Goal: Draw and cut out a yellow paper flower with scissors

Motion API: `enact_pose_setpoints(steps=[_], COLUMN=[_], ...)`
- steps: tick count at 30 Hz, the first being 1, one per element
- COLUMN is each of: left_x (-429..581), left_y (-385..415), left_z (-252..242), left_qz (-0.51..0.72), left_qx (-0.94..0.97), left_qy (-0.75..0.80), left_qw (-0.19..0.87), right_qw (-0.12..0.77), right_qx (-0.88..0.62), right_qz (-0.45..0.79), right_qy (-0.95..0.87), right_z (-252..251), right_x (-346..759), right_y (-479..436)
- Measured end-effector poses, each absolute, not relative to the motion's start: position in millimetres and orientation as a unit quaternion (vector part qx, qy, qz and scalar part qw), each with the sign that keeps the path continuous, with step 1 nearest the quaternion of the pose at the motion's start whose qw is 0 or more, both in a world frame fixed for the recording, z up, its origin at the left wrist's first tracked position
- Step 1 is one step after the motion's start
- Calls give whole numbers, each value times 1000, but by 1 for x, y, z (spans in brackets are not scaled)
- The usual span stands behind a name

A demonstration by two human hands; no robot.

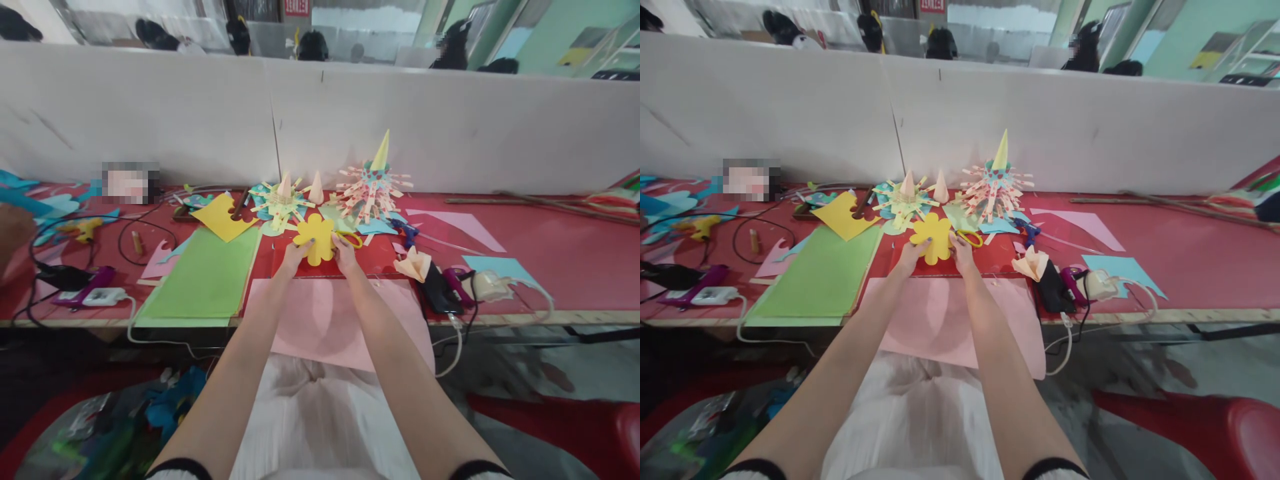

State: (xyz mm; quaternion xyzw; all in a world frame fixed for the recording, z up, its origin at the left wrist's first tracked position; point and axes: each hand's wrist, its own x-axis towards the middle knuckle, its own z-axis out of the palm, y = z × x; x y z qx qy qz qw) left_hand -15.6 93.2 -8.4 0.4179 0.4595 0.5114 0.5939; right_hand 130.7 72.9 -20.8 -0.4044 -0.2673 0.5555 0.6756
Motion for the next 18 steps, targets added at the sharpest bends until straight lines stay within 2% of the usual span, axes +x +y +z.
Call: enact_pose_setpoints(steps=[11, 18], left_x=[-21, -20], left_y=[102, 103], left_z=[-12, -20], left_qz=[571, 589], left_qx=[347, 359], left_qy=[389, 400], left_qw=[634, 604], right_qw=[657, 649], right_qx=[-421, -461], right_qz=[544, 496], right_qy=[-309, -347], right_z=[-27, -28], right_x=[132, 134], right_y=[79, 84])
